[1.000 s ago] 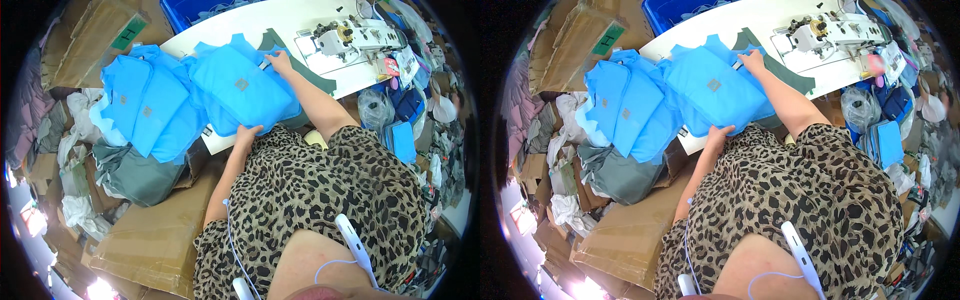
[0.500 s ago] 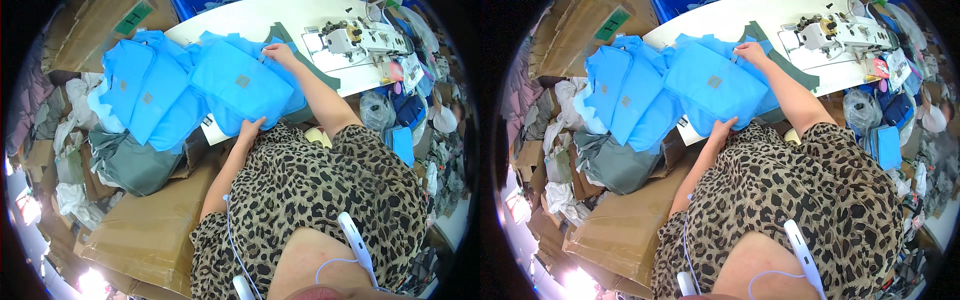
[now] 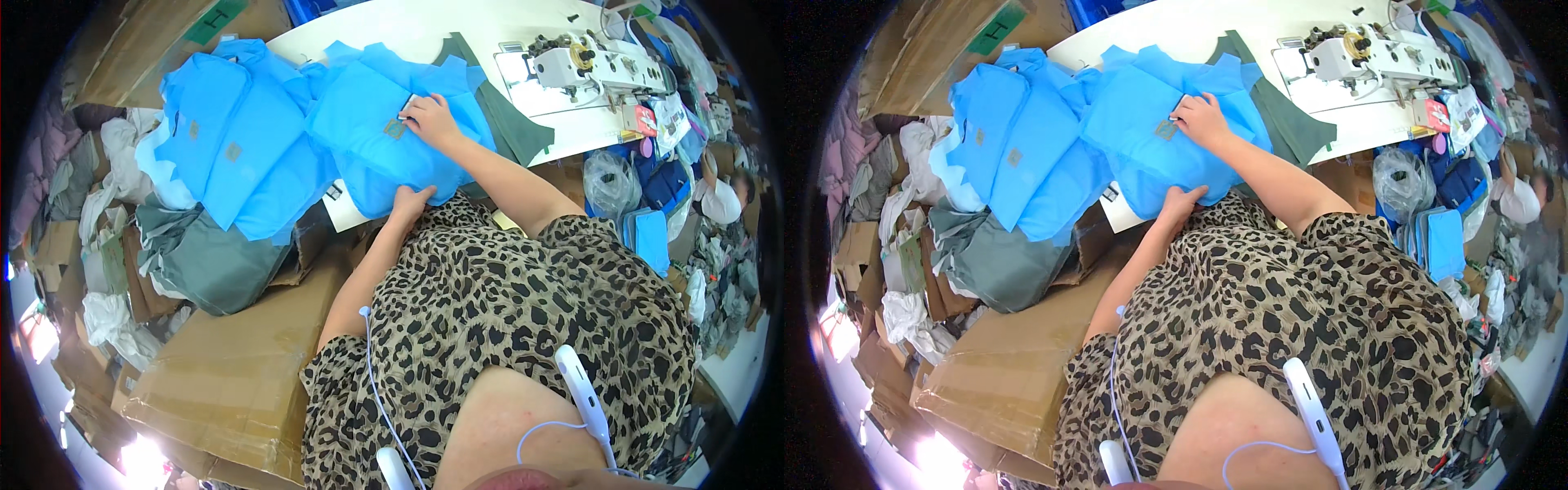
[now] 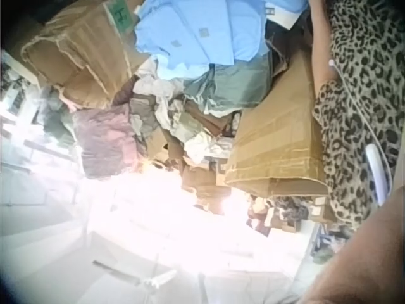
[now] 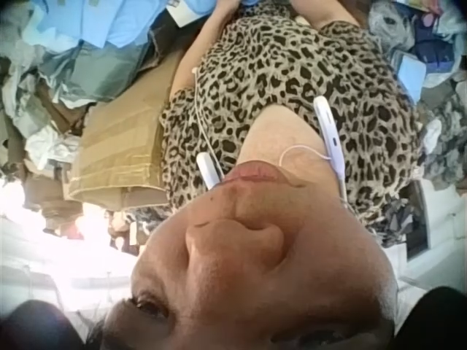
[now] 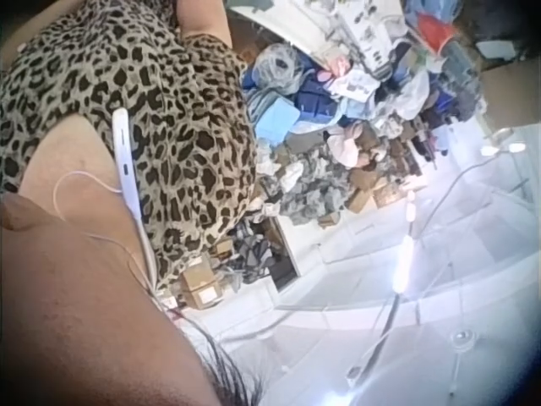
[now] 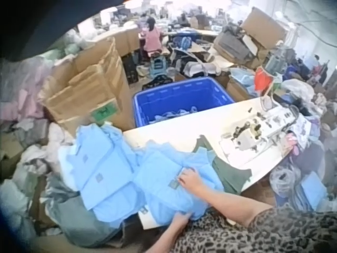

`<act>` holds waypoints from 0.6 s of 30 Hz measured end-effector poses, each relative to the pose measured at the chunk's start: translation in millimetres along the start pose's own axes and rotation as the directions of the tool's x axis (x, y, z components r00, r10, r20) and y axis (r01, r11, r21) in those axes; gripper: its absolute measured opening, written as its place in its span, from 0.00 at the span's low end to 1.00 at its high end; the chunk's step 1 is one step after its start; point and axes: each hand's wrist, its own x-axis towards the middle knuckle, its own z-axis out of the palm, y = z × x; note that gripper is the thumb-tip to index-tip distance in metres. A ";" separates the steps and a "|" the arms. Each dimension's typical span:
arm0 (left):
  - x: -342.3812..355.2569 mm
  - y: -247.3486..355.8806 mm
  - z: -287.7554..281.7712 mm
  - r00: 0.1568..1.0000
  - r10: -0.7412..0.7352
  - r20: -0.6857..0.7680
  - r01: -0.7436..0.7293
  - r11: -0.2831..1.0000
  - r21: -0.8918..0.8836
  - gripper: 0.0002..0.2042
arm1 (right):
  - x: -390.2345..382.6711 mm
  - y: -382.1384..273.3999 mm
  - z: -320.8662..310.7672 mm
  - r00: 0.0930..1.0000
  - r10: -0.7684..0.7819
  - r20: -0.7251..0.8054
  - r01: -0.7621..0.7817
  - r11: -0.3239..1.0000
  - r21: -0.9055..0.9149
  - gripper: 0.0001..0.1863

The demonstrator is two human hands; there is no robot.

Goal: Sewing fabric components using an industrial sewing machine and sorting finished bags.

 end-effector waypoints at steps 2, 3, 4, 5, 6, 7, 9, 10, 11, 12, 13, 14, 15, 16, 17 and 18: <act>-1.1 2.0 -2.8 0.998 0.051 0.023 -0.049 0.995 -0.087 0.19 | -3.1 -0.4 8.6 0.998 0.059 -0.018 -0.058 0.998 0.013 0.08; -0.8 4.8 -8.0 0.996 0.076 0.053 -0.080 0.995 0.067 0.22 | -3.7 1.6 7.9 0.999 0.038 -0.014 -0.038 0.999 0.029 0.08; -2.2 1.2 -19.4 0.997 0.073 0.017 -0.074 0.996 0.051 0.22 | -4.0 -1.8 4.1 0.996 0.076 0.041 -0.076 0.997 0.005 0.09; -1.3 0.0 -26.1 0.990 0.139 -0.010 -0.139 0.990 -0.035 0.21 | -4.7 0.0 -1.2 0.989 0.119 0.093 -0.117 0.993 -0.034 0.10; 0.5 -0.4 -32.6 0.978 0.205 -0.042 -0.208 0.971 -0.118 0.21 | -3.5 0.5 -4.3 0.991 0.095 0.098 -0.094 0.995 -0.020 0.10; 9.0 -4.4 -47.2 0.920 0.222 -0.323 -0.274 0.954 -0.126 0.19 | -1.0 0.6 -8.9 0.985 0.107 0.137 -0.103 0.994 -0.037 0.11; 12.7 4.2 -91.6 0.667 0.271 -0.694 -0.626 0.709 -0.324 0.17 | -0.8 0.0 -14.8 0.978 0.116 0.176 -0.108 0.993 -0.054 0.13; 7.8 18.3 -114.6 0.649 0.162 -0.744 -0.650 0.626 -0.431 0.18 | -1.4 2.2 -17.9 0.964 0.142 0.225 -0.129 0.989 -0.072 0.13; 10.4 24.5 -147.4 0.623 0.014 -0.782 -0.663 0.540 -0.518 0.19 | 2.7 -3.1 -19.8 0.951 0.150 0.271 -0.133 0.988 -0.080 0.14; 14.5 31.7 -178.8 0.600 -0.135 -0.789 -0.679 0.436 -0.591 0.19 | 4.9 -8.5 -21.1 0.954 0.129 0.269 -0.114 0.991 -0.071 0.14; 16.4 39.5 -199.5 0.628 -0.204 -0.751 -0.670 0.348 -0.656 0.20 | 3.1 -8.9 -22.2 0.947 0.161 0.279 -0.149 0.987 -0.062 0.15; 17.9 43.7 -218.0 0.654 -0.268 -0.707 -0.661 0.250 -0.707 0.20 | 2.5 -9.3 -22.3 0.939 0.186 0.291 -0.179 0.983 -0.050 0.15; 19.5 47.5 -233.0 0.647 -0.269 -0.713 -0.672 0.241 -0.701 0.20 | 3.0 -10.6 -21.2 0.942 0.171 0.289 -0.165 0.985 -0.045 0.15; 23.2 50.4 -243.2 0.678 -0.268 -0.685 -0.662 0.182 -0.727 0.20 | 2.1 -10.2 -20.3 0.939 0.192 0.286 -0.201 0.979 0.004 0.15; 24.1 49.6 -250.5 0.705 -0.264 -0.658 -0.653 0.123 -0.748 0.20 | 2.9 -10.5 -18.9 0.935 0.210 0.285 -0.235 0.970 0.057 0.15; 20.7 44.9 -257.4 0.696 -0.265 -0.667 -0.664 0.114 -0.739 0.20 | 5.3 -11.5 -17.1 0.939 0.193 0.284 -0.220 0.973 0.065 0.15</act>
